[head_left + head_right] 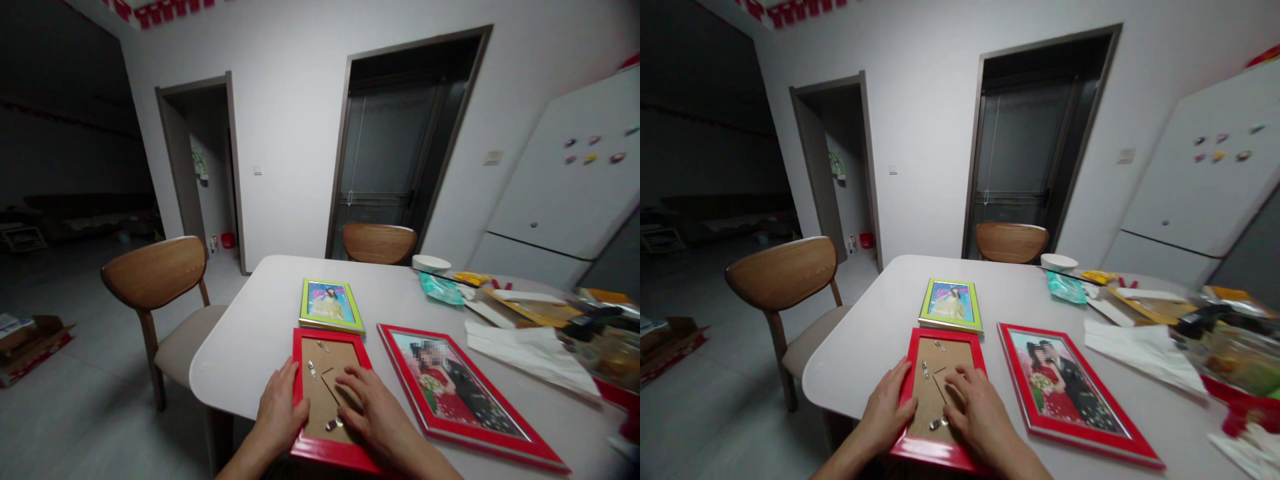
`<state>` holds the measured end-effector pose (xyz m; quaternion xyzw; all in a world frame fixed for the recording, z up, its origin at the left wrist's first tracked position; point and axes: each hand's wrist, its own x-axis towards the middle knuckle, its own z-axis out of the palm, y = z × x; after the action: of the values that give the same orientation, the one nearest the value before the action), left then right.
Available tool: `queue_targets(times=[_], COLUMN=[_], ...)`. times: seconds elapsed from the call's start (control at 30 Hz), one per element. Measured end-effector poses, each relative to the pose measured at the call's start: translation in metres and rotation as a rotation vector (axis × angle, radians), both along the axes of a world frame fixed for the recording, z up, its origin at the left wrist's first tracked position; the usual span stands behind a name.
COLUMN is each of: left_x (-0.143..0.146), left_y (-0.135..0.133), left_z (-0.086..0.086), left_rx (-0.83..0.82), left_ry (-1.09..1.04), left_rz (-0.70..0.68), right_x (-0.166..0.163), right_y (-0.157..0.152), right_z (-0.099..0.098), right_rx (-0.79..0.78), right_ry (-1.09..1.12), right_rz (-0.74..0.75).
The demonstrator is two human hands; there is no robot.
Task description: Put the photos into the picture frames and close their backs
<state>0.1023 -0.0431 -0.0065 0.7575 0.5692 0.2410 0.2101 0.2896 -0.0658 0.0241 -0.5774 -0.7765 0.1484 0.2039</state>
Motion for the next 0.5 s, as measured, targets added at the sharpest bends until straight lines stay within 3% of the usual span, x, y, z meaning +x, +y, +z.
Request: queue_targets(times=[0.33,0.5], left_x=[0.000,-0.008], left_y=[0.003,0.023], left_z=[-0.005,-0.012], left_rx=[0.054,0.035], left_ry=[-0.061,-0.092], left_rz=[0.001,-0.070], right_x=[-0.004,0.004], right_y=[0.004,0.001], right_z=[0.002,0.013], right_rx=[0.077,0.139], right_ry=[0.084,0.052], right_rz=[-0.128,-0.151])
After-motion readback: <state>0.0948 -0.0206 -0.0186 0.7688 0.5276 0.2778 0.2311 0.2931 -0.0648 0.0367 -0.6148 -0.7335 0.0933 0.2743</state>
